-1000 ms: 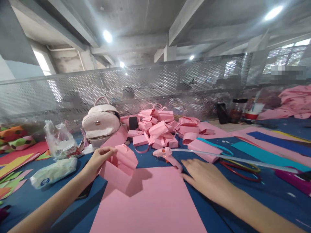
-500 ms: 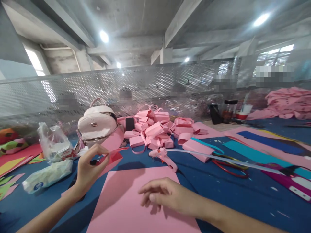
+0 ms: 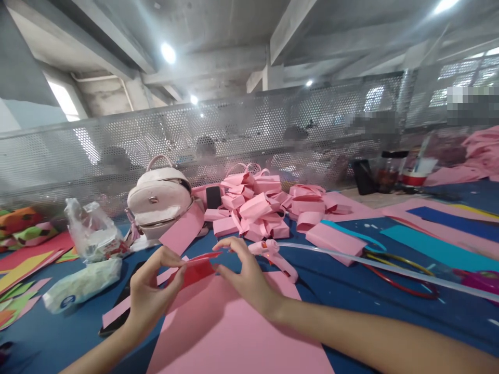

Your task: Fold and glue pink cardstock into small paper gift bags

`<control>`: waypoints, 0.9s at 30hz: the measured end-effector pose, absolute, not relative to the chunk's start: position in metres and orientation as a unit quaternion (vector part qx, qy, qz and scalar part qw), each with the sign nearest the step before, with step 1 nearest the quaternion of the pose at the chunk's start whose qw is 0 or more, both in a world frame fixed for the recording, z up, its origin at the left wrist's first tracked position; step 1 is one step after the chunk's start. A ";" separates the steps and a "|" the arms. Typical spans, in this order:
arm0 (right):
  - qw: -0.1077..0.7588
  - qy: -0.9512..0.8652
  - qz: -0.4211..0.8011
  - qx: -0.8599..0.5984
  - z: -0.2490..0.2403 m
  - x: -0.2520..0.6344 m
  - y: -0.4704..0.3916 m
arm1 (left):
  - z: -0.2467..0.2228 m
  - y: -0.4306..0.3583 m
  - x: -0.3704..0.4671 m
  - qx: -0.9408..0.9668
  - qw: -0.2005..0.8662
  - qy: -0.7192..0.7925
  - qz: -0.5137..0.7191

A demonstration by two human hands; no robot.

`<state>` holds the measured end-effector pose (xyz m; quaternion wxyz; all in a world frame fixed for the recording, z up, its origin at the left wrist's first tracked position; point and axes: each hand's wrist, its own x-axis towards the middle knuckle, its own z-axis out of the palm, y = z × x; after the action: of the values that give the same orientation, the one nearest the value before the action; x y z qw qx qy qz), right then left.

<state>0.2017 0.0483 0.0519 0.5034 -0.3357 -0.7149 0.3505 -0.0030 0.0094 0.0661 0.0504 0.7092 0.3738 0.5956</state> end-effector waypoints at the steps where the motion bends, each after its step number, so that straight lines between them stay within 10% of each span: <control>1: 0.499 -0.710 0.366 -0.337 0.051 0.201 0.049 | 0.065 0.009 -0.002 0.699 0.074 0.380 0.601; 27: 0.454 -0.664 0.513 -0.301 0.055 0.204 0.035 | 0.084 0.017 -0.008 0.621 0.384 0.483 0.484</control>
<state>0.2037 0.0350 0.0553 0.4536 -0.3009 -0.6638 0.5128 -0.0083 0.0171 0.0838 0.3840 0.6208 0.4828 0.4838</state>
